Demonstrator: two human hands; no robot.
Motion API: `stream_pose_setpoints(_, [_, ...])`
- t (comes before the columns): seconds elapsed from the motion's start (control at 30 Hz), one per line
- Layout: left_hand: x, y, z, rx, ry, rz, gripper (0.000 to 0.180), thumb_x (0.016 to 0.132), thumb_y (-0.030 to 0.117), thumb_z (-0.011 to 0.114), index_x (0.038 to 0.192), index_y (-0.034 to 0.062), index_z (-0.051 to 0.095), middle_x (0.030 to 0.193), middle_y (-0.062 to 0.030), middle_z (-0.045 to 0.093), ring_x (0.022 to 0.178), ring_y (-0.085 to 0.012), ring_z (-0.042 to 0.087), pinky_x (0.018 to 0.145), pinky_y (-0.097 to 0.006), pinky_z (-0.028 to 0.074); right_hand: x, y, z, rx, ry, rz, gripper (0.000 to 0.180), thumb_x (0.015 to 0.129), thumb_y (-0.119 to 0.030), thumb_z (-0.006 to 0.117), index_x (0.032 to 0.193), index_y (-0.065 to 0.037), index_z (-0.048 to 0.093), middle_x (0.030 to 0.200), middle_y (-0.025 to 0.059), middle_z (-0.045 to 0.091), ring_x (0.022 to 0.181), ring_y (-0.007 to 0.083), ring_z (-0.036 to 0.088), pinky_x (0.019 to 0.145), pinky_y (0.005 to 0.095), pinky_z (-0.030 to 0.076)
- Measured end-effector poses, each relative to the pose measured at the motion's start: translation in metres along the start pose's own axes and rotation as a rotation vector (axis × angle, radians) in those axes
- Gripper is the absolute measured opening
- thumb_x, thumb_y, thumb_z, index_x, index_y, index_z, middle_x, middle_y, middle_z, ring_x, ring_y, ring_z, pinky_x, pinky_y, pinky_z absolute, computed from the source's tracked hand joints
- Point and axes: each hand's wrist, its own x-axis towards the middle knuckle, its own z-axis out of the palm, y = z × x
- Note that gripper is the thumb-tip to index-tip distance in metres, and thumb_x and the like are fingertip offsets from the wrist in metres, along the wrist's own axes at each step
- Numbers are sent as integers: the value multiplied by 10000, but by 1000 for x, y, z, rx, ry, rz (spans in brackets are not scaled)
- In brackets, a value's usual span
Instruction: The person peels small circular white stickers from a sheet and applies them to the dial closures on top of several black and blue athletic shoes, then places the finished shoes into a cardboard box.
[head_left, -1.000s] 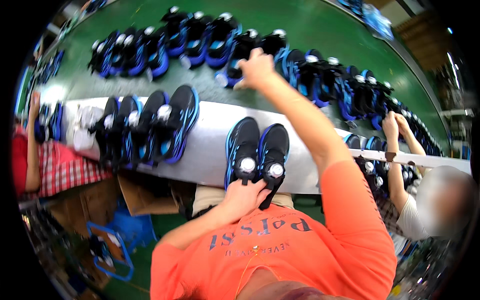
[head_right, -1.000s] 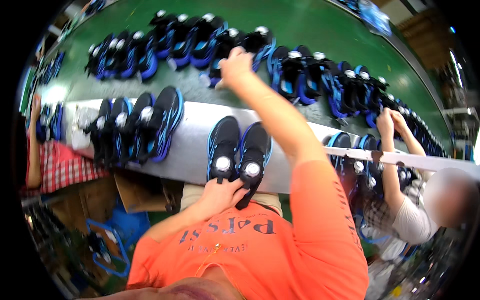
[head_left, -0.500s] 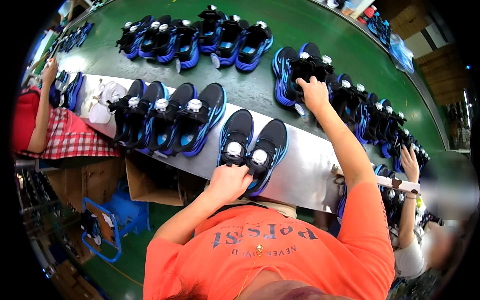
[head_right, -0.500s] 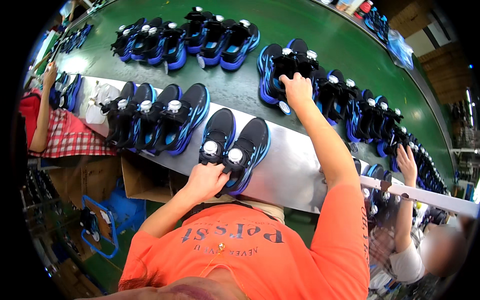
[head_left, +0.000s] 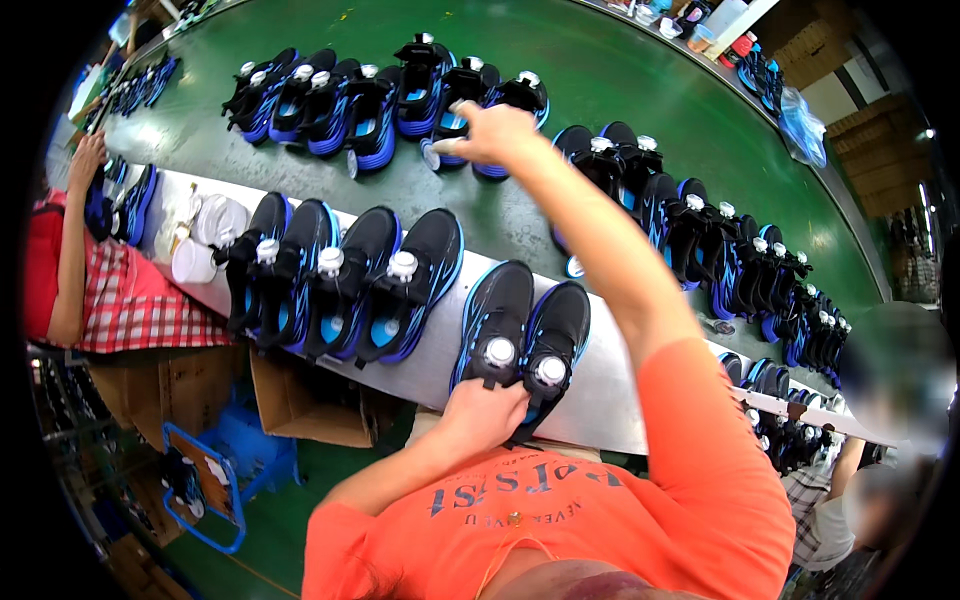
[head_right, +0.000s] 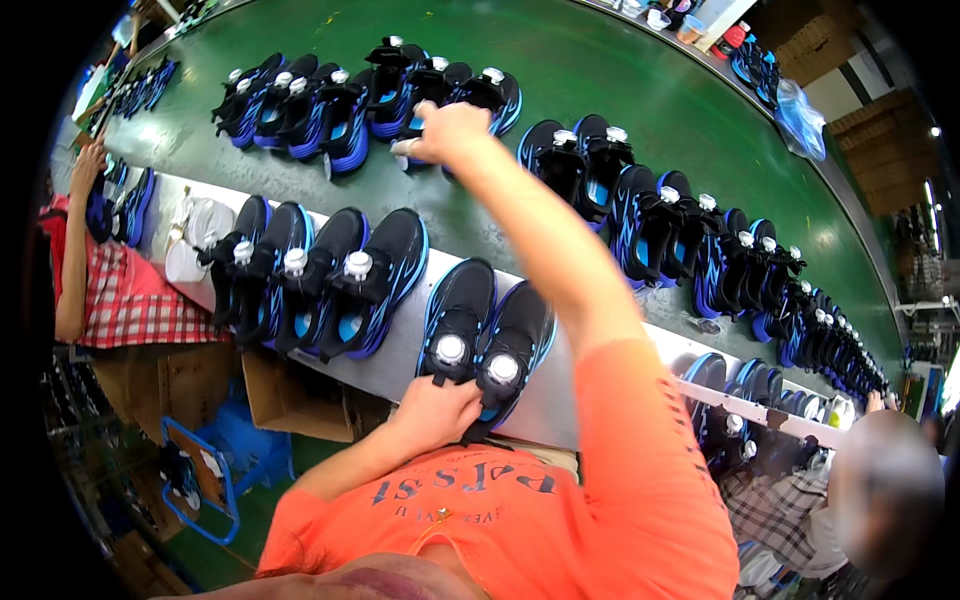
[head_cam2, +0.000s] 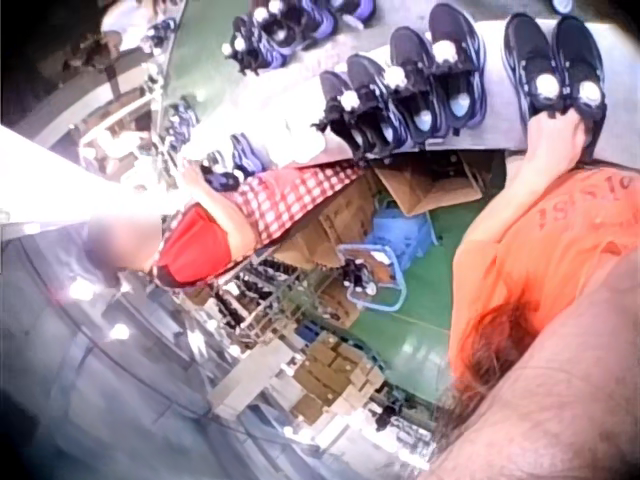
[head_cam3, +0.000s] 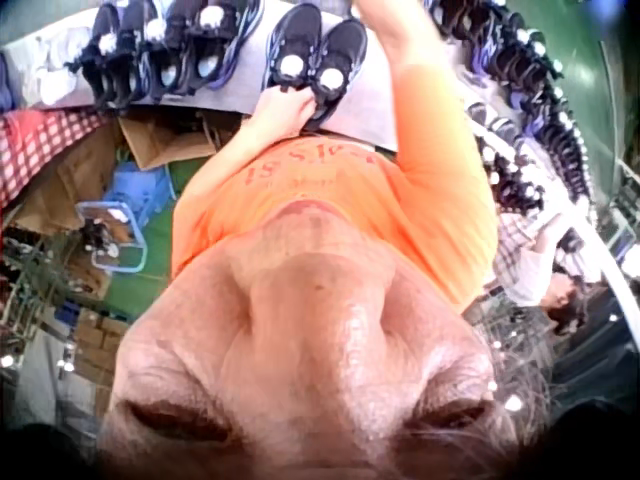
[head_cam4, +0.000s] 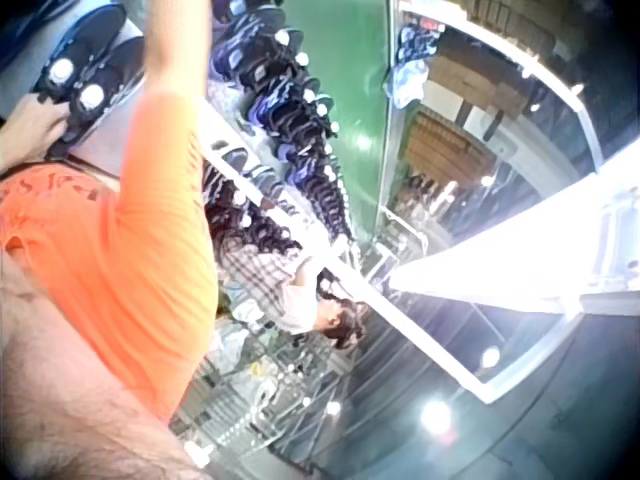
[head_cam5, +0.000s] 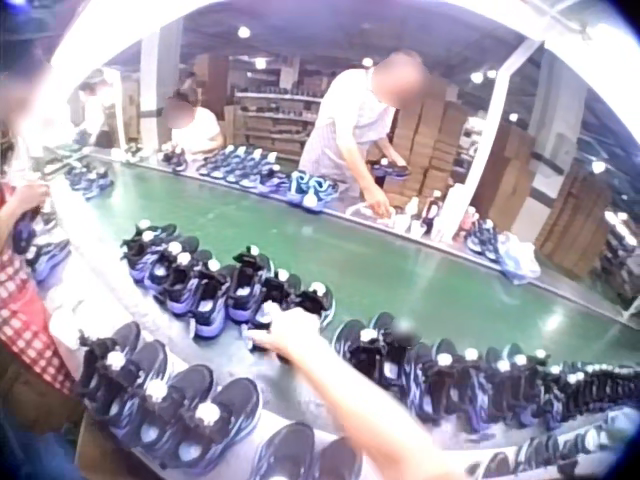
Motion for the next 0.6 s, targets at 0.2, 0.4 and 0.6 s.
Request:
stream_pose_setpoints(0.2, [19, -9, -37, -93, -121, -105, 166, 825, 236, 592, 784, 75, 607, 653, -168, 596, 638, -364, 607, 566, -465, 482, 31, 48, 29, 319, 242, 15, 574, 743, -639, 609, 937, -111, 724, 887, 176, 688, 873, 324, 666, 774, 418, 526])
stream_pose_setpoints(0.4, [83, -3, -120, 49, 80, -13, 210, 828, 190, 530, 698, 41, 601, 639, -180, 602, 625, -364, 613, 596, -468, 491, -125, 110, -125, 1435, 542, 41, 535, 919, -426, 562, 1256, -11, 539, 1148, 123, 629, 1064, 235, 603, 934, 404, 481])
stream_pose_setpoints(0.6, [218, -71, -166, 418, 180, -56, 268, 853, 230, 501, 926, 39, 674, 834, -223, 639, 817, -393, 625, 763, -457, 505, -266, 141, -113, 1253, 945, 207, 515, 866, -248, 673, 1274, 15, 500, 1242, 139, 568, 1097, 202, 582, 951, 331, 457])
